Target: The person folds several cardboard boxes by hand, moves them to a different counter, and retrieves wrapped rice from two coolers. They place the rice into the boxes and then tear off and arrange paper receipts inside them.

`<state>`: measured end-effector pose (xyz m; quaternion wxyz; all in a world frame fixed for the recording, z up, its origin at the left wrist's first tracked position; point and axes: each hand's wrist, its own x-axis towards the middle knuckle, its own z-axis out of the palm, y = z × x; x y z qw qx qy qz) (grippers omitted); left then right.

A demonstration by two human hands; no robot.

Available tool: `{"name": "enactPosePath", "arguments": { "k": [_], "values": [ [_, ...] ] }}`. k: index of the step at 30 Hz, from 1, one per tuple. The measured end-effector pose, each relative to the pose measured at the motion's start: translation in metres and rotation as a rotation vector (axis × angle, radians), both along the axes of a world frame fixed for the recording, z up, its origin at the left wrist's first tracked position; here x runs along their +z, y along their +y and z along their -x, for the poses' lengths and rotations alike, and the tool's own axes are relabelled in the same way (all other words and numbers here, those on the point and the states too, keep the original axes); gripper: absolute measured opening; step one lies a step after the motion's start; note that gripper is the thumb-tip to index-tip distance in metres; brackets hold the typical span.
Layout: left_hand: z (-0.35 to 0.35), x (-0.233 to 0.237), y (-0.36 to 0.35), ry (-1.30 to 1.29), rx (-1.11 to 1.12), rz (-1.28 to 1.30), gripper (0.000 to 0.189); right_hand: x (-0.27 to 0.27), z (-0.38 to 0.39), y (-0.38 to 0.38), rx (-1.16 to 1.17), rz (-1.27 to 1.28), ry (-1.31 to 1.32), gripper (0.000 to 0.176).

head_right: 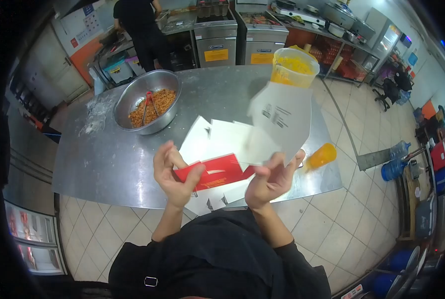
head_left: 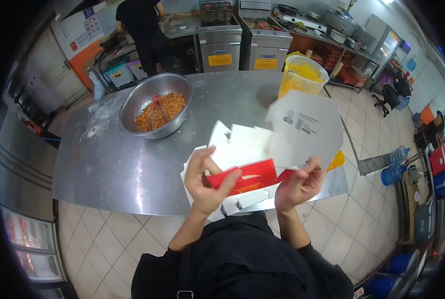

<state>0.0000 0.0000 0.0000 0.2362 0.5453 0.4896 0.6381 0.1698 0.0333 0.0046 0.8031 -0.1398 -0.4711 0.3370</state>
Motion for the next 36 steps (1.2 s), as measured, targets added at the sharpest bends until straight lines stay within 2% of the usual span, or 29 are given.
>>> {"name": "enactPosePath", "arguments": {
  "k": [2,3,5,6,9,11,13,14,15,17,19,21,22,23,25,26,28,29,31,33,35,36],
  "values": [
    [-0.008,-0.006,0.001,0.143,-0.067,-0.489,0.080,0.002,-0.004,-0.001,-0.189,0.167,-0.459,0.027],
    [-0.001,-0.003,0.004,0.162,-0.062,-0.501,0.080,0.014,0.003,0.008,-0.147,-0.061,-0.617,0.025],
    [-0.004,-0.002,0.007,-0.006,-0.046,-0.586,0.077,0.035,0.002,0.003,-0.093,-0.226,-0.874,0.025],
    [-0.001,-0.001,0.008,-0.014,-0.077,-0.645,0.075,0.035,0.002,0.005,-0.119,-0.202,-0.902,0.025],
    [0.002,0.000,0.003,0.080,-0.109,-0.688,0.071,0.016,0.008,0.017,-0.091,0.186,-0.544,0.026],
    [-0.001,0.005,0.001,0.048,-0.091,-0.697,0.068,0.022,-0.003,0.021,-0.020,0.177,-0.515,0.026],
    [0.000,0.006,-0.002,-0.019,0.010,-0.467,0.065,0.020,-0.016,0.024,0.445,0.122,-0.399,0.027],
    [-0.002,0.010,0.003,-0.096,0.009,-0.520,0.055,0.018,-0.014,0.025,0.516,0.053,-0.309,0.027],
    [-0.001,0.009,0.002,-0.098,0.014,-0.520,0.055,0.019,-0.011,0.026,0.519,0.053,-0.312,0.027],
    [0.002,0.007,0.000,-0.015,-0.073,-0.531,0.063,0.023,-0.007,0.028,0.154,0.176,-0.554,0.026],
    [0.001,0.008,0.003,-0.019,-0.082,-0.561,0.062,0.031,-0.006,0.029,0.199,0.085,-0.578,0.023],
    [0.002,0.004,0.006,-0.073,-0.176,-0.582,0.062,0.041,-0.007,0.024,0.378,-0.007,-0.759,0.021],
    [0.003,0.004,0.006,-0.070,-0.174,-0.581,0.062,0.037,-0.005,0.027,0.229,0.036,-0.741,0.020],
    [0.003,0.006,0.006,-0.049,-0.138,-0.596,0.063,0.033,-0.006,0.027,0.229,0.039,-0.737,0.020],
    [0.002,0.011,0.005,-0.031,-0.103,-0.616,0.063,0.031,-0.012,0.031,0.577,0.266,-0.290,0.019],
    [-0.001,0.015,0.005,-0.078,-0.086,-0.590,0.058,0.033,-0.014,0.034,0.578,0.262,-0.292,0.019],
    [-0.002,0.018,0.006,-0.125,-0.064,-0.563,0.054,0.037,-0.016,0.037,0.365,-0.052,-0.650,0.021],
    [-0.001,0.018,0.008,-0.060,-0.113,-0.638,0.053,0.039,-0.013,0.035,0.365,-0.049,-0.650,0.021],
    [-0.002,0.018,0.008,0.005,-0.167,-0.713,0.052,0.041,-0.003,0.029,0.262,0.132,-0.591,0.023],
    [-0.005,0.019,0.006,-0.005,-0.192,-0.708,0.051,0.041,-0.010,0.034,0.215,0.115,-0.690,0.025],
    [-0.007,0.020,0.008,-0.024,-0.169,-0.703,0.052,0.042,-0.014,0.040,0.284,0.077,-0.769,0.025],
    [-0.007,0.022,0.009,-0.040,-0.148,-0.699,0.052,0.048,-0.008,0.034,0.407,0.070,-0.544,0.025]
  ]
}}
